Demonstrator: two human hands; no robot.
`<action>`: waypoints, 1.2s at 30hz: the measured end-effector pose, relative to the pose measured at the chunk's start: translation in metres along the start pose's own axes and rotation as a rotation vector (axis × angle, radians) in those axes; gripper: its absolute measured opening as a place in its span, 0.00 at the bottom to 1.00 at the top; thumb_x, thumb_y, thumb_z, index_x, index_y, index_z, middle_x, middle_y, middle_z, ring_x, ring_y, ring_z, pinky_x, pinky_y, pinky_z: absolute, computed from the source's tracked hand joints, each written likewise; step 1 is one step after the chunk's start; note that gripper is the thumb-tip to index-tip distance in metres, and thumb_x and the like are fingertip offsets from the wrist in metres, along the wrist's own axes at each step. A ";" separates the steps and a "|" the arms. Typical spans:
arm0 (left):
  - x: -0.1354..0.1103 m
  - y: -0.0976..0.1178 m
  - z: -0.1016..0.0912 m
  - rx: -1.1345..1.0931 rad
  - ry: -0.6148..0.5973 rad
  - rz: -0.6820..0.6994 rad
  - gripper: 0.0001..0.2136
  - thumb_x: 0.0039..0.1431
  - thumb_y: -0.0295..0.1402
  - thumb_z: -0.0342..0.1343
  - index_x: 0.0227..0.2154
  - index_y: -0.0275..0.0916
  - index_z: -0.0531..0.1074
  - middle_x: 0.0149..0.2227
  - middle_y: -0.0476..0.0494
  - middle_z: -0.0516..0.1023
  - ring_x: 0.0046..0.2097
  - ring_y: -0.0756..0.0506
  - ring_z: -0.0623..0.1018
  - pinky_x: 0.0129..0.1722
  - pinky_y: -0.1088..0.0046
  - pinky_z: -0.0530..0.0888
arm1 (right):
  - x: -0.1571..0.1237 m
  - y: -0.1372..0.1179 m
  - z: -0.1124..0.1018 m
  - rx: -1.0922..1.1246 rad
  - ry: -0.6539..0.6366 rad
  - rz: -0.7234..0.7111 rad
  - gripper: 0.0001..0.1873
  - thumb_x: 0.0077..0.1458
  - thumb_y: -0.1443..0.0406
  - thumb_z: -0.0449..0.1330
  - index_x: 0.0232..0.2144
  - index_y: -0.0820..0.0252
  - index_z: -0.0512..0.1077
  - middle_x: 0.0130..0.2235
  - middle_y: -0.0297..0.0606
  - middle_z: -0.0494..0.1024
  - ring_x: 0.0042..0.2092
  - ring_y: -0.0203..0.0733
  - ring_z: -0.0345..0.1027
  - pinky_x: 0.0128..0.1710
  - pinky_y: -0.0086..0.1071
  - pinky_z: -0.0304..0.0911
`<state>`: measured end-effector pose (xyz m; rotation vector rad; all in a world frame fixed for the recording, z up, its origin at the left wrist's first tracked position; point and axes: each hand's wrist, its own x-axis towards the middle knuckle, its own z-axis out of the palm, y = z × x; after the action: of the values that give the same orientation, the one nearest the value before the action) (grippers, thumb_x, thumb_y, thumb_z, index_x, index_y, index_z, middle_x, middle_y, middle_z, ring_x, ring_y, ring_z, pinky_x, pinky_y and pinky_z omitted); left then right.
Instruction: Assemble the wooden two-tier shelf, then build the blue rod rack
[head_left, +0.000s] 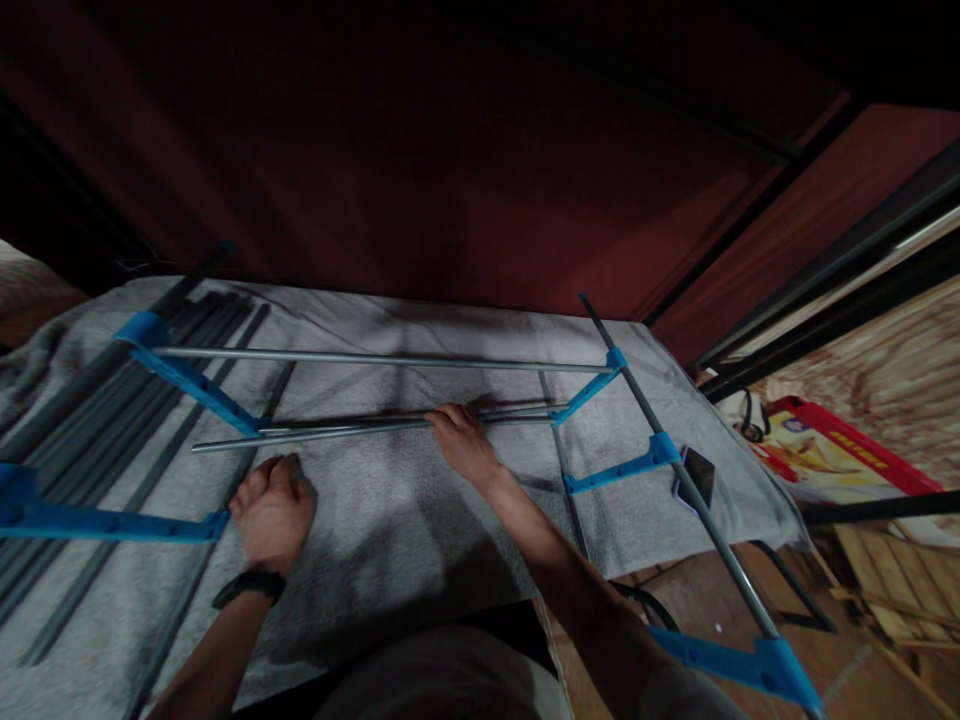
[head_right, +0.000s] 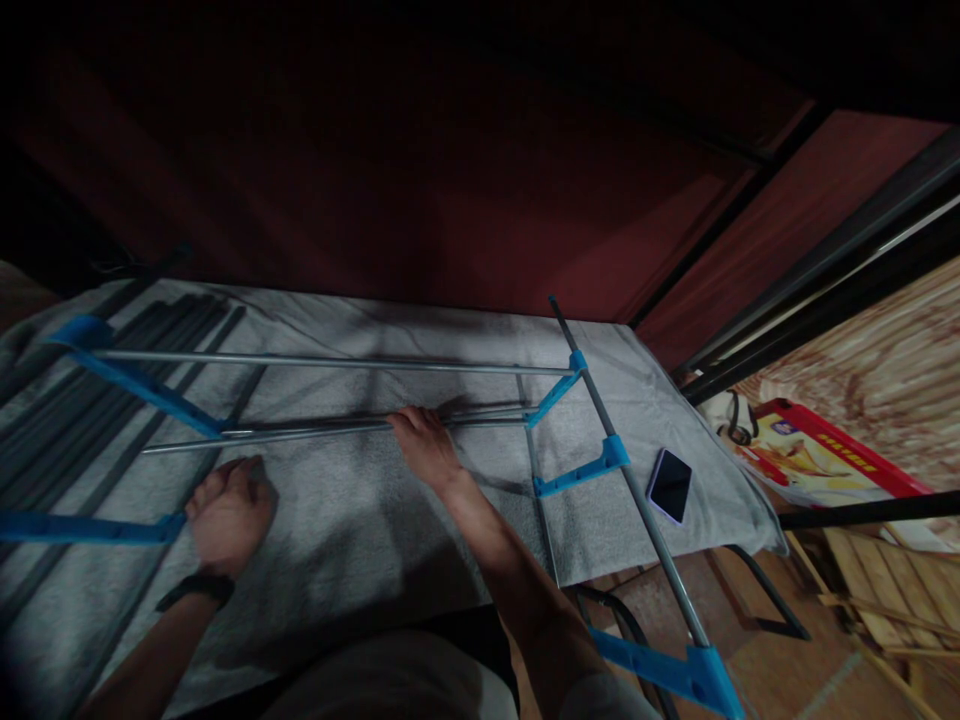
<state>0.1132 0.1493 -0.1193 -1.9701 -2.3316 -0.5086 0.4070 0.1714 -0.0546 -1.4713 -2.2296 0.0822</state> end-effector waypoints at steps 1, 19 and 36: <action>0.000 0.000 0.001 0.003 0.006 0.002 0.19 0.67 0.32 0.46 0.58 0.34 0.68 0.60 0.34 0.70 0.56 0.34 0.70 0.54 0.56 0.66 | 0.000 0.000 -0.001 -0.001 0.002 0.001 0.15 0.66 0.68 0.54 0.51 0.55 0.74 0.51 0.41 0.75 0.51 0.42 0.68 0.56 0.37 0.64; 0.001 -0.001 -0.001 -0.028 -0.005 0.009 0.20 0.66 0.30 0.49 0.59 0.33 0.67 0.60 0.33 0.69 0.56 0.34 0.70 0.54 0.53 0.67 | -0.001 0.001 0.000 -0.009 -0.010 0.006 0.16 0.65 0.69 0.54 0.53 0.55 0.73 0.52 0.40 0.75 0.51 0.42 0.68 0.56 0.36 0.64; -0.001 -0.009 0.009 -0.039 0.007 0.028 0.20 0.66 0.31 0.46 0.59 0.35 0.66 0.60 0.34 0.69 0.57 0.33 0.69 0.55 0.55 0.66 | 0.000 0.005 0.004 0.005 0.010 0.021 0.15 0.66 0.68 0.54 0.51 0.55 0.74 0.51 0.41 0.76 0.51 0.43 0.68 0.56 0.39 0.64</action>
<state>0.1066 0.1500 -0.1298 -2.0116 -2.3036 -0.5630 0.4096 0.1739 -0.0596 -1.4895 -2.2041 0.0872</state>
